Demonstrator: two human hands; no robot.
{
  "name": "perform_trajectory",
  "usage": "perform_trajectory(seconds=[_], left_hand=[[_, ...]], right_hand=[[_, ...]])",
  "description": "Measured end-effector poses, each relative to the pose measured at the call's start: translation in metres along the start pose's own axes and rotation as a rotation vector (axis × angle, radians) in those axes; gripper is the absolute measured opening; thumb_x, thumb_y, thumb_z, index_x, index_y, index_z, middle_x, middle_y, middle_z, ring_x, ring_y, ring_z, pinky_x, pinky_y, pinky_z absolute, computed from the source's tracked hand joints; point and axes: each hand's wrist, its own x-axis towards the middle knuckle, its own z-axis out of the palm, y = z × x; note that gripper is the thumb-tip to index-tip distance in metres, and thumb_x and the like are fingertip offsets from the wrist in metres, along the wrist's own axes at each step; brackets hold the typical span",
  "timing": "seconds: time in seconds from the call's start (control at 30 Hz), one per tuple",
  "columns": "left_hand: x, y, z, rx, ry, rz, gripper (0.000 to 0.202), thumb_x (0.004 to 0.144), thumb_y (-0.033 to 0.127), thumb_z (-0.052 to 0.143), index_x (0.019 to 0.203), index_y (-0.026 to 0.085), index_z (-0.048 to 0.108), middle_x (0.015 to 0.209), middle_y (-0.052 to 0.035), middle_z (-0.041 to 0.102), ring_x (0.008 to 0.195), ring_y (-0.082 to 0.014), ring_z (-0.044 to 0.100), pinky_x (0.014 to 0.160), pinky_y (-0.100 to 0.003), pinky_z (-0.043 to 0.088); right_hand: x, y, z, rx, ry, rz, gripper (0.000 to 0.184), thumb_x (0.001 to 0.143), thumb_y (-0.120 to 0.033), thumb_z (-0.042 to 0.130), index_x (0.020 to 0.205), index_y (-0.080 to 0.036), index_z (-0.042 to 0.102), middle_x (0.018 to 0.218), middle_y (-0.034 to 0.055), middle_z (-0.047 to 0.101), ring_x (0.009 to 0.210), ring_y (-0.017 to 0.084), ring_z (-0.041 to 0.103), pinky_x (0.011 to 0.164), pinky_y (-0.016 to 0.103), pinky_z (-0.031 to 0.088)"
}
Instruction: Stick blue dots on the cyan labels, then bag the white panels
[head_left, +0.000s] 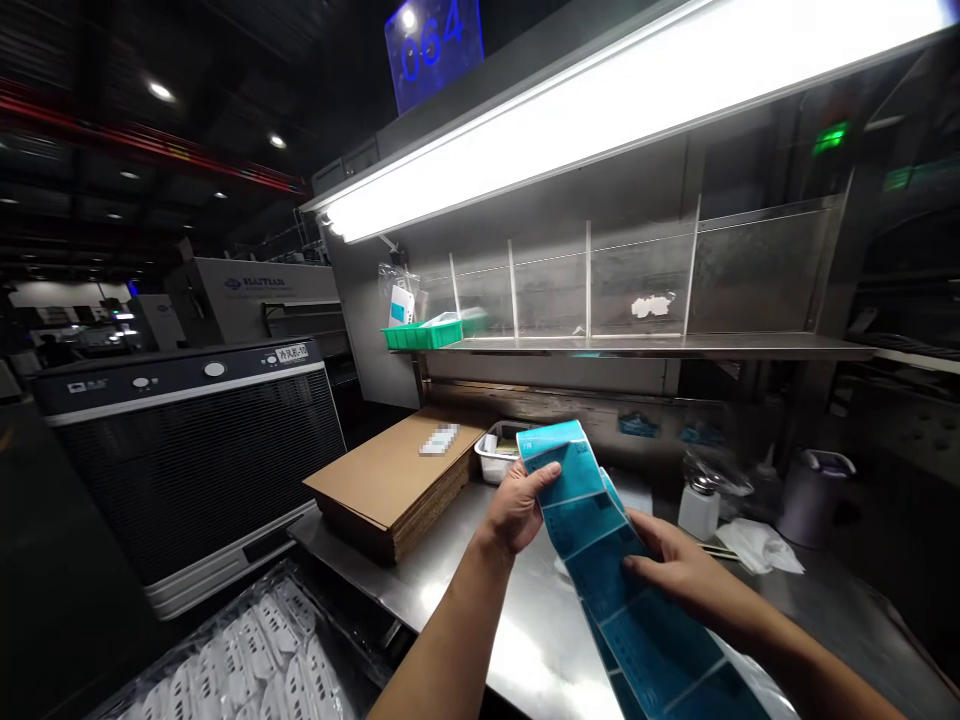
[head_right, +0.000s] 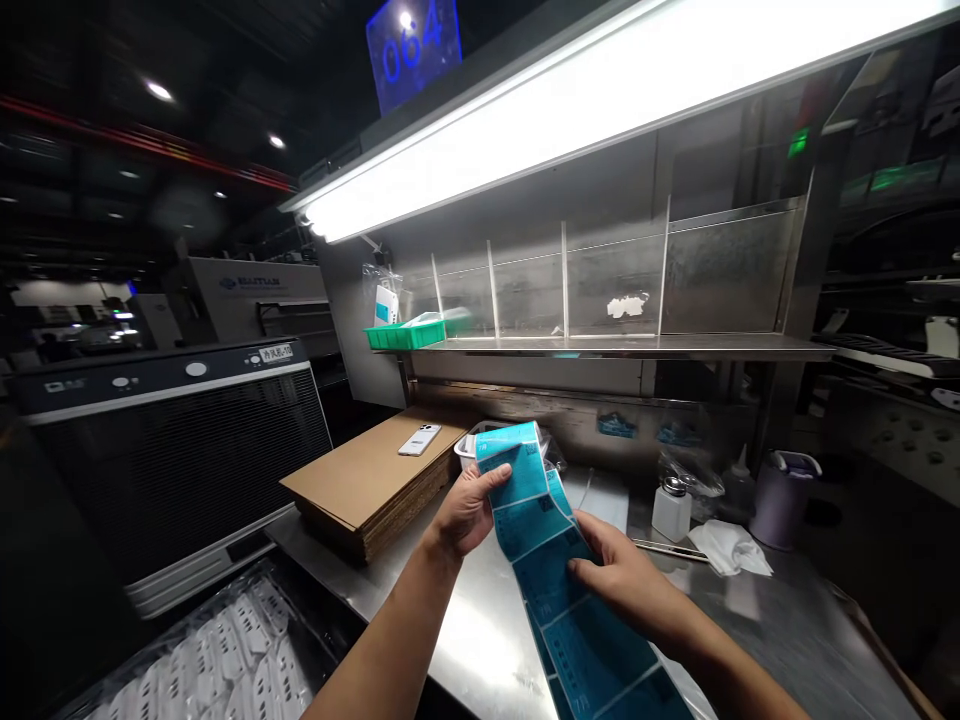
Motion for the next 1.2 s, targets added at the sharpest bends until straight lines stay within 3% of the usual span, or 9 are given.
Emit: perform_trajectory(seconds=[0.17,0.27,0.4,0.53,0.73,0.9,1.07,1.2], left_hand=[[-0.012,0.002,-0.007,0.128,0.035,-0.064,0.031,0.079,0.027,0.072,0.107,0.015,0.066,0.103,-0.0104,0.072,0.093,-0.0225,0.067,0.086,-0.034,0.05],[-0.022,0.002,-0.017,0.235,0.043,-0.163,0.031,0.082,0.033,0.069,0.107,0.014,0.066,0.099,-0.0108,0.071,0.086,-0.0212,0.066,0.078,-0.032,0.051],[-0.037,0.001,-0.027,0.347,0.084,-0.29,0.035,0.085,0.041,0.064,0.108,0.016,0.065,0.089,-0.0088,0.07,0.075,-0.0188,0.064,0.07,-0.031,0.052],[-0.045,0.001,-0.026,0.29,0.132,-0.344,0.034,0.081,0.041,0.068,0.102,0.014,0.067,0.08,-0.007,0.07,0.067,-0.0181,0.063,0.064,-0.029,0.051],[-0.046,0.007,-0.02,0.112,0.294,-0.293,0.028,0.069,0.023,0.079,0.094,0.013,0.07,0.079,-0.0071,0.074,0.068,-0.0209,0.068,0.066,-0.029,0.053],[-0.035,0.024,-0.021,0.055,0.379,-0.183,0.019,0.075,0.031,0.074,0.08,0.014,0.069,0.071,-0.0038,0.073,0.059,-0.0185,0.066,0.061,-0.028,0.054],[-0.012,0.047,-0.02,0.124,0.348,-0.058,0.02,0.076,0.027,0.073,0.089,0.014,0.067,0.078,-0.0041,0.074,0.067,-0.0187,0.069,0.07,-0.03,0.056],[-0.003,0.061,-0.009,0.204,0.323,0.062,0.029,0.071,0.025,0.077,0.095,0.014,0.066,0.08,-0.0049,0.073,0.067,-0.0173,0.067,0.071,-0.03,0.056]], right_hand=[[0.004,-0.013,0.01,-0.003,-0.006,-0.033,0.04,0.085,-0.02,0.057,0.125,-0.018,0.058,0.116,0.0062,0.066,0.102,0.024,0.061,0.088,0.036,0.047],[0.004,-0.015,0.015,-0.041,0.02,-0.081,0.048,0.079,-0.01,0.051,0.125,-0.019,0.057,0.117,0.0039,0.065,0.101,0.023,0.06,0.085,0.033,0.047],[0.001,-0.014,0.021,-0.123,0.063,-0.153,0.056,0.069,-0.003,0.045,0.121,-0.019,0.059,0.116,0.0014,0.063,0.105,0.021,0.057,0.094,0.032,0.043],[-0.001,-0.012,0.025,-0.281,0.124,-0.165,0.05,0.065,-0.003,0.044,0.109,-0.019,0.061,0.105,0.0012,0.063,0.099,0.019,0.057,0.09,0.03,0.043],[0.003,-0.003,0.026,-0.296,0.127,-0.145,0.047,0.066,-0.007,0.047,0.109,-0.021,0.06,0.099,-0.0001,0.064,0.094,0.018,0.059,0.081,0.026,0.046],[0.0,0.003,0.022,-0.307,0.081,-0.088,0.046,0.064,-0.009,0.051,0.107,-0.022,0.062,0.097,-0.0005,0.065,0.089,0.019,0.061,0.075,0.026,0.048],[-0.013,0.006,0.021,-0.367,0.047,-0.06,0.048,0.064,-0.008,0.051,0.108,-0.023,0.064,0.099,0.0005,0.067,0.092,0.021,0.06,0.081,0.029,0.047],[-0.021,0.003,0.016,-0.32,0.0,-0.02,0.053,0.067,-0.007,0.055,0.116,-0.023,0.062,0.102,0.0016,0.067,0.095,0.023,0.06,0.089,0.033,0.046]])
